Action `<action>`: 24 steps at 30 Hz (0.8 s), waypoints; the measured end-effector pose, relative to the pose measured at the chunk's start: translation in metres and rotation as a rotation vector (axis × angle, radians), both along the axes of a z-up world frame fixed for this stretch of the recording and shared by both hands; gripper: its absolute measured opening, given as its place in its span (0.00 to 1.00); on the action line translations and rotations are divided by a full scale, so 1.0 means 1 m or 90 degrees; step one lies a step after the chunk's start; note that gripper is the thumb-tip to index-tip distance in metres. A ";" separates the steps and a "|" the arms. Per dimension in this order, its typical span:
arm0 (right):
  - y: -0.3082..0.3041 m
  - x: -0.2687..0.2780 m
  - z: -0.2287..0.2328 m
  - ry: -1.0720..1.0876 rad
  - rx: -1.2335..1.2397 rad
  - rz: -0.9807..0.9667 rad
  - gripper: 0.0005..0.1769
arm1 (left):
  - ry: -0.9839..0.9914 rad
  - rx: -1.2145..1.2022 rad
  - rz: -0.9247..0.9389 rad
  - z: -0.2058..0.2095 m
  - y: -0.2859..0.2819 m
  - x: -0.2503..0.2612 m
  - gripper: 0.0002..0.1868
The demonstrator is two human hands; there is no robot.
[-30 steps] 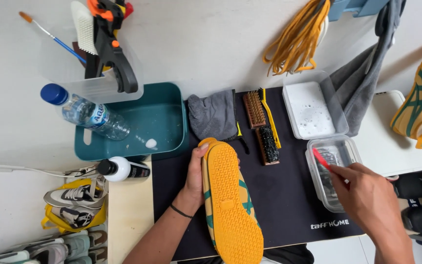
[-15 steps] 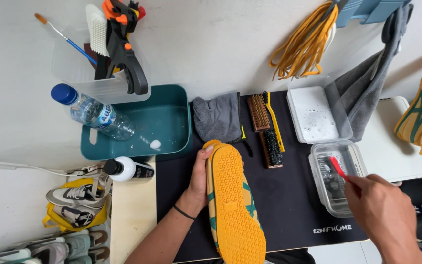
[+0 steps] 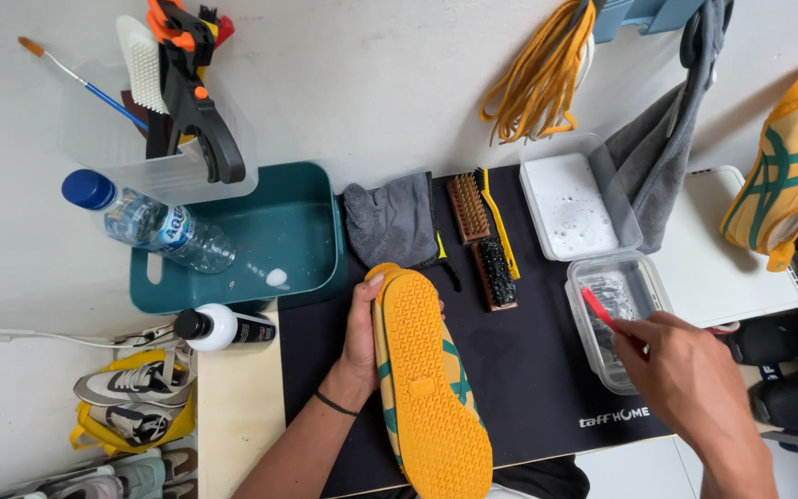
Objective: The person holds a yellow and green sneaker and scrubs the sole with a red toothbrush. They repeatedly dip the brush into a container of soapy water and continue scrubbing the textured bottom of the shoe.
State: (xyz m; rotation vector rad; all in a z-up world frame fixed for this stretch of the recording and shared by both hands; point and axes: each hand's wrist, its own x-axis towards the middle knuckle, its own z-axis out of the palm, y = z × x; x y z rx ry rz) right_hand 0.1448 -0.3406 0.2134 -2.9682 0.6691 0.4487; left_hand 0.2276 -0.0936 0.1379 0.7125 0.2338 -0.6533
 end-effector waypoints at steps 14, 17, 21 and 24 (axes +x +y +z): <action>-0.006 -0.004 -0.002 0.006 -0.049 -0.030 0.15 | 0.016 0.002 0.014 0.001 -0.001 -0.001 0.28; -0.008 -0.002 -0.005 -0.064 -0.007 0.003 0.16 | 0.014 -0.015 0.003 0.000 -0.001 -0.001 0.29; -0.006 -0.006 0.000 -0.011 0.002 0.026 0.12 | 0.013 0.002 0.011 0.000 -0.002 -0.001 0.29; -0.011 -0.004 -0.007 -0.029 -0.038 -0.007 0.13 | 0.022 0.005 0.015 0.000 -0.002 -0.001 0.29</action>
